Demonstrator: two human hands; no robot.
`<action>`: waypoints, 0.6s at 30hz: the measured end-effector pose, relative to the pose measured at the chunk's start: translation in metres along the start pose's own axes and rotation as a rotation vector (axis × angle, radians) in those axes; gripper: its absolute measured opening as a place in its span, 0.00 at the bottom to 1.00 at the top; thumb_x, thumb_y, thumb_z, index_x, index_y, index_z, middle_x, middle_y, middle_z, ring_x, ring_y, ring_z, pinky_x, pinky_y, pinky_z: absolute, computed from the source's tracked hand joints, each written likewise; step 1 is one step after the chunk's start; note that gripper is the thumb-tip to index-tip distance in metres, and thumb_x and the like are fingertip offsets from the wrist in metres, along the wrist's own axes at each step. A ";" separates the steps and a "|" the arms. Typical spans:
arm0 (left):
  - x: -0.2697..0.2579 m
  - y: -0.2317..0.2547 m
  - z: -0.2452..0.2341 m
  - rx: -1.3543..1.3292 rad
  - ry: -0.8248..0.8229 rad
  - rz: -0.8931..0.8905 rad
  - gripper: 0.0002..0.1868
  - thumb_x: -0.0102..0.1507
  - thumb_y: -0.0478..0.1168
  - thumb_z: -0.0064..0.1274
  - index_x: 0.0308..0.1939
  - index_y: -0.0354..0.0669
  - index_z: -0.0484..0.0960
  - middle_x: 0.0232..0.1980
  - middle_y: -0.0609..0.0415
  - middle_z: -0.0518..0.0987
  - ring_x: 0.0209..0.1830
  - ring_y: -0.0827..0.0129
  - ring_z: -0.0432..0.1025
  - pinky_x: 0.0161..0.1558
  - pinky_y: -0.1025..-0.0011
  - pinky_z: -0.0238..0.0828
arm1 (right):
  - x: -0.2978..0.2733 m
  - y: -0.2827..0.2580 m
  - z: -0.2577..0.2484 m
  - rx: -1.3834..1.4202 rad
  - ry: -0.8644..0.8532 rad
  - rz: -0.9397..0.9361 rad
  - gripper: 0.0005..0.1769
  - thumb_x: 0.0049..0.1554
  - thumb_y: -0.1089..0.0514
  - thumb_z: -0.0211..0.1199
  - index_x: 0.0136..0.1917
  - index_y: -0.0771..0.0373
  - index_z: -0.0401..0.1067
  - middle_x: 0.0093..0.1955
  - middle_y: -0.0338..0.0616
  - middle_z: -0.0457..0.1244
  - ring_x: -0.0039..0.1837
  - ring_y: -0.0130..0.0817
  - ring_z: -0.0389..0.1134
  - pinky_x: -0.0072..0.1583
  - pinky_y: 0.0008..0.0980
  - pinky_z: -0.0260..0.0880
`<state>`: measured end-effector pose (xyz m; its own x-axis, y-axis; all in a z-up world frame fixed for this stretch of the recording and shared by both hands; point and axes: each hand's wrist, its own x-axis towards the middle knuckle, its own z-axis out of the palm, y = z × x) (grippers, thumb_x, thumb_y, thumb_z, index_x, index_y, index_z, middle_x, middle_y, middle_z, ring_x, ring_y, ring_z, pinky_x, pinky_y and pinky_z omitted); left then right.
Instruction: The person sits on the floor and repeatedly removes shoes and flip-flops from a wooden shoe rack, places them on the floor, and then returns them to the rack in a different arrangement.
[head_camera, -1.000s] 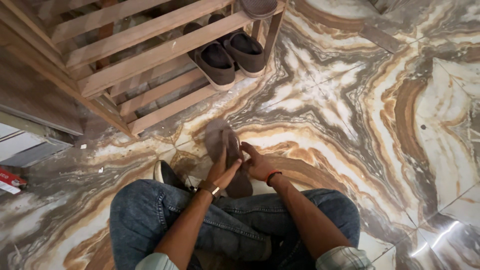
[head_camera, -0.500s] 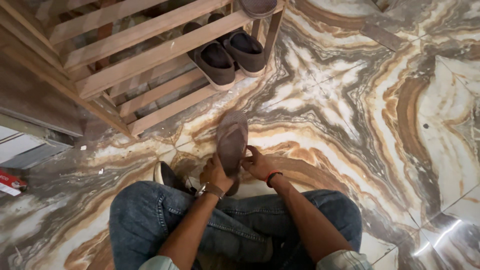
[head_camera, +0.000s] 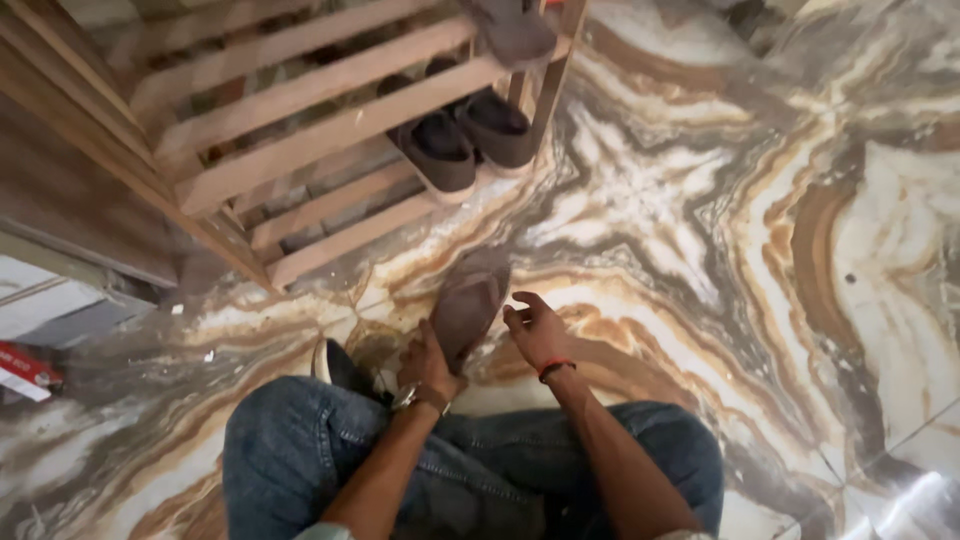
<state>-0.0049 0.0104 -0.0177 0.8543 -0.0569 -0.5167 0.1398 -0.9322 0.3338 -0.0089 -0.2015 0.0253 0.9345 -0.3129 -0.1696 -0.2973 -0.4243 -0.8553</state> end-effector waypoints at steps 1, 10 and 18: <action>0.003 -0.002 0.000 -0.176 0.014 0.114 0.70 0.49 0.52 0.77 0.79 0.43 0.39 0.71 0.38 0.64 0.68 0.44 0.64 0.62 0.52 0.70 | -0.001 -0.005 -0.006 0.057 0.054 -0.008 0.23 0.58 0.49 0.65 0.64 0.59 0.72 0.44 0.50 0.73 0.44 0.37 0.76 0.47 0.36 0.76; -0.036 0.019 -0.055 -1.220 -0.197 0.462 0.48 0.58 0.41 0.66 0.77 0.46 0.55 0.57 0.46 0.79 0.55 0.62 0.76 0.53 0.62 0.80 | 0.004 -0.032 -0.055 0.536 0.444 -0.154 0.21 0.63 0.54 0.59 0.67 0.63 0.67 0.49 0.45 0.71 0.42 0.28 0.73 0.41 0.27 0.73; -0.075 0.076 -0.208 -1.030 0.335 0.558 0.48 0.57 0.40 0.66 0.77 0.46 0.56 0.53 0.49 0.83 0.51 0.65 0.79 0.46 0.65 0.81 | 0.001 -0.039 -0.050 0.552 0.397 -0.267 0.22 0.63 0.54 0.60 0.67 0.63 0.67 0.47 0.45 0.71 0.40 0.26 0.69 0.41 0.26 0.71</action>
<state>0.0460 0.0183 0.2098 0.9896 -0.1222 0.0763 -0.0865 -0.0805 0.9930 -0.0065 -0.2280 0.0834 0.7886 -0.5878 0.1804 0.1713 -0.0716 -0.9826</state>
